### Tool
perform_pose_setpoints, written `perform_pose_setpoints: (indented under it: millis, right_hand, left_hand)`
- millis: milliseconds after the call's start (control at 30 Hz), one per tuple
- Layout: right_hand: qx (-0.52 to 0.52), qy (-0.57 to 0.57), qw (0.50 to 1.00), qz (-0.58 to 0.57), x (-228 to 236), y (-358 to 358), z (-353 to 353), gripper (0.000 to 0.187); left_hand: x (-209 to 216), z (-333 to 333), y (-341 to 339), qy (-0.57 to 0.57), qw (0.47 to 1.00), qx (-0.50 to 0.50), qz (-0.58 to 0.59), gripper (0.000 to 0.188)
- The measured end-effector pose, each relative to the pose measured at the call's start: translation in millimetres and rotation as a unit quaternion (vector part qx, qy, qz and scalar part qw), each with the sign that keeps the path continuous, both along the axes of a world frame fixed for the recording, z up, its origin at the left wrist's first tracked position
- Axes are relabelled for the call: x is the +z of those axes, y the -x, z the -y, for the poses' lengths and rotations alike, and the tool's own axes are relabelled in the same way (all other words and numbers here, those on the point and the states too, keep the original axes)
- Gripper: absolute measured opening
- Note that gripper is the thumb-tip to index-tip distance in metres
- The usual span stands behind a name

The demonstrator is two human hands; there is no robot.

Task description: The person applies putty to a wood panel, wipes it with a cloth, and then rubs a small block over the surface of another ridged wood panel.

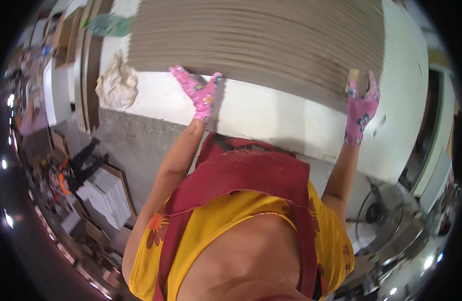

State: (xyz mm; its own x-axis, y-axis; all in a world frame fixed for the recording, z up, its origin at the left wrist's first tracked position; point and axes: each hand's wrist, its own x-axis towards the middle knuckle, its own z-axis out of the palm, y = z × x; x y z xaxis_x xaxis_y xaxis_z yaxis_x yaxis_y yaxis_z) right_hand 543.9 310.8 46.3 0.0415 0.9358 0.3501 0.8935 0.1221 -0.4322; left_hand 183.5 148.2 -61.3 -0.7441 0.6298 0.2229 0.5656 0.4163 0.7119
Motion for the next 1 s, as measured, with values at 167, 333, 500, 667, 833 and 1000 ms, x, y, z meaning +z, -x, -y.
perform_pose_setpoints:
  millis: [167,333,500,667,833,1000]
  right_hand:
    - [0.097,0.020,0.995,0.031,-2,59,2,0.057]
    - [0.234,0.048,0.971,-0.032,7,134,2,0.057]
    - [0.461,0.123,0.871,-0.116,15,281,26,0.057]
    - [0.569,-0.017,0.820,0.055,0,398,26,0.044]
    - [0.518,-0.072,0.852,0.030,4,349,-62,0.038]
    - [0.279,-0.034,0.960,0.010,5,142,-232,0.037]
  left_hand:
    - [9,-4,2,0.012,1.000,-0.008,-0.001,0.118]
    - [10,5,21,-0.083,0.996,0.017,0.021,0.109]
    - [6,5,80,0.012,0.996,0.055,-0.072,0.114]
    - [-18,-1,96,0.000,0.993,0.021,-0.116,0.105]
    - [6,1,84,-0.049,0.998,0.044,0.002,0.117]
    - [8,6,89,0.004,0.999,0.047,-0.019,0.121]
